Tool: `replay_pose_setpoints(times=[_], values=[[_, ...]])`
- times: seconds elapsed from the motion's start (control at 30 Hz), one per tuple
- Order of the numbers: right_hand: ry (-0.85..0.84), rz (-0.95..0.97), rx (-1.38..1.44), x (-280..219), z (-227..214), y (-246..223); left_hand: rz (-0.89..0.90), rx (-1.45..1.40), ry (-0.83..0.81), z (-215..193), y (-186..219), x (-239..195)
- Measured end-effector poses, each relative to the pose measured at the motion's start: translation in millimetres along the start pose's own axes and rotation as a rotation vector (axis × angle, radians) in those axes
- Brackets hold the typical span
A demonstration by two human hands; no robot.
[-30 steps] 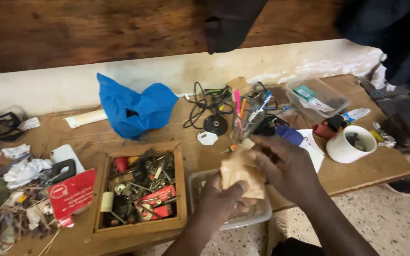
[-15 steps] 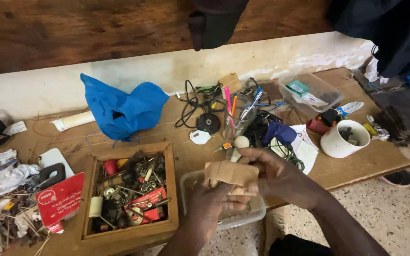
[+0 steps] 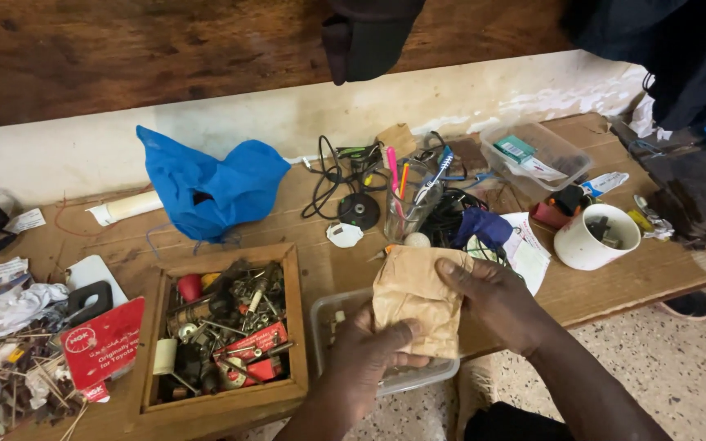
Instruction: The person sorts small hardware and miscellaneous items on a low wooden table. They transfer items from a clear plastic container into a wooden box, then move contents from a white cup into the plastic container, and finally place a coiled black cable into the container.
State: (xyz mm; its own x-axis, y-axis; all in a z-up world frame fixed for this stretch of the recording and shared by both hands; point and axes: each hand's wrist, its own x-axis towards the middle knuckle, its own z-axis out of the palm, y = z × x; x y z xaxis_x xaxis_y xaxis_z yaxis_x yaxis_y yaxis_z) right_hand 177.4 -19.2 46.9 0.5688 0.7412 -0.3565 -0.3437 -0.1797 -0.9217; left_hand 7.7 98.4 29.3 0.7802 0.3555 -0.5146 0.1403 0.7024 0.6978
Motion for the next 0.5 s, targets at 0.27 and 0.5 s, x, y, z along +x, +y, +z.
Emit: replay_pose_setpoints(times=[0.27, 0.5], values=[[0.071, 0.141, 0.174, 2.9, 9.7, 5.3, 0.597, 0.313, 0.205, -10.3, -7.0, 11.2], [0.011, 0.222, 0.170, 2.7, 13.7, 3.7, 0.948, 0.706, 0.185, -12.7, 5.2, -5.4]])
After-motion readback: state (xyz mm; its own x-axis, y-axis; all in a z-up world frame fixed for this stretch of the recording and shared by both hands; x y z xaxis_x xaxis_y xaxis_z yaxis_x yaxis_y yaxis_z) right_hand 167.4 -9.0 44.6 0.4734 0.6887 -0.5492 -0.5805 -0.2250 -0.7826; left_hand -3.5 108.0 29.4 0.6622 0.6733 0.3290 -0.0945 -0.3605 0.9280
